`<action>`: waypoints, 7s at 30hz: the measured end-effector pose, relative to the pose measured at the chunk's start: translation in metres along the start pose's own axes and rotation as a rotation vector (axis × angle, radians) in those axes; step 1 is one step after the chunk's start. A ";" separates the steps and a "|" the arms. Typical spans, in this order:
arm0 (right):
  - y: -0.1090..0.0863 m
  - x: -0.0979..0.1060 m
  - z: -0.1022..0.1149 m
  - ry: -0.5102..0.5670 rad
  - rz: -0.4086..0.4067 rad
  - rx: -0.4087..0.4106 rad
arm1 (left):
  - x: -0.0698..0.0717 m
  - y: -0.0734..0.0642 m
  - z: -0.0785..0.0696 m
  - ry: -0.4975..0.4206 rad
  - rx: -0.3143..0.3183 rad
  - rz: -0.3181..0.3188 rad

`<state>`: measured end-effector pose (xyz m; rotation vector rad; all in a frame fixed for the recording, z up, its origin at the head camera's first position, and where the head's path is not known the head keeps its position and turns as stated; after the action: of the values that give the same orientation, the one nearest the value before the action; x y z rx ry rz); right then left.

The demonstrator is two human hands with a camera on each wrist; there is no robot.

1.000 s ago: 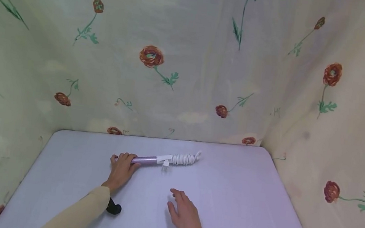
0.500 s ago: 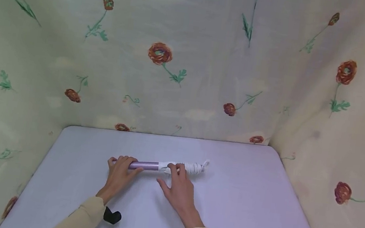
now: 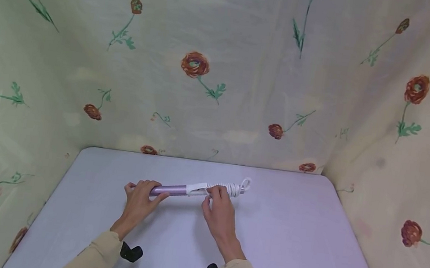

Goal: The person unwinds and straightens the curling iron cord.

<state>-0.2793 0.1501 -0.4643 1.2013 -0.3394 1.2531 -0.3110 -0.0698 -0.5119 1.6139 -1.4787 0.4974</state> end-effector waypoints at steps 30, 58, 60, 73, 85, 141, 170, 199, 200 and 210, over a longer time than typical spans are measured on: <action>0.071 0.016 -0.008 0.106 0.522 0.210 | 0.036 0.011 0.003 0.122 -0.202 -0.067; 0.032 -0.032 -0.106 0.737 0.778 -0.150 | 0.031 0.018 0.023 0.035 -0.048 0.098; 0.024 -0.039 -0.108 0.764 0.738 -0.189 | 0.032 0.020 0.023 0.047 -0.047 0.089; -0.024 -0.070 -0.058 0.732 0.659 -0.041 | 0.031 0.020 0.022 0.045 -0.018 0.074; -0.024 -0.060 -0.031 0.351 0.407 -0.018 | 0.031 0.025 0.014 0.072 -0.029 0.042; 0.047 0.038 -0.001 -0.089 0.321 0.280 | 0.024 0.015 0.008 0.157 -0.084 -0.031; 0.041 -0.002 -0.090 0.447 0.786 -0.007 | 0.022 0.010 0.014 0.030 -0.125 0.113; -0.041 -0.053 -0.069 0.432 0.527 0.026 | 0.032 0.026 0.000 0.038 -0.140 0.017; -0.043 -0.053 -0.065 0.417 0.525 0.037 | 0.032 0.026 -0.001 0.041 -0.135 0.015; -0.054 -0.051 -0.040 0.527 0.483 -0.185 | 0.031 0.026 -0.002 0.053 -0.102 -0.004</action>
<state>-0.2670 0.1643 -0.5465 0.6078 -0.3525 1.8540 -0.3283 -0.0847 -0.4781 1.5129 -1.4377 0.4521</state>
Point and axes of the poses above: each hand's wrist, its own y-axis towards the middle knuckle, its own x-axis out of the back of the hand, z = x × y, the point moved 10 cm from there along y, towards the middle knuckle, and after that the axes turned 6 degrees about z, right-handed, at the moved point
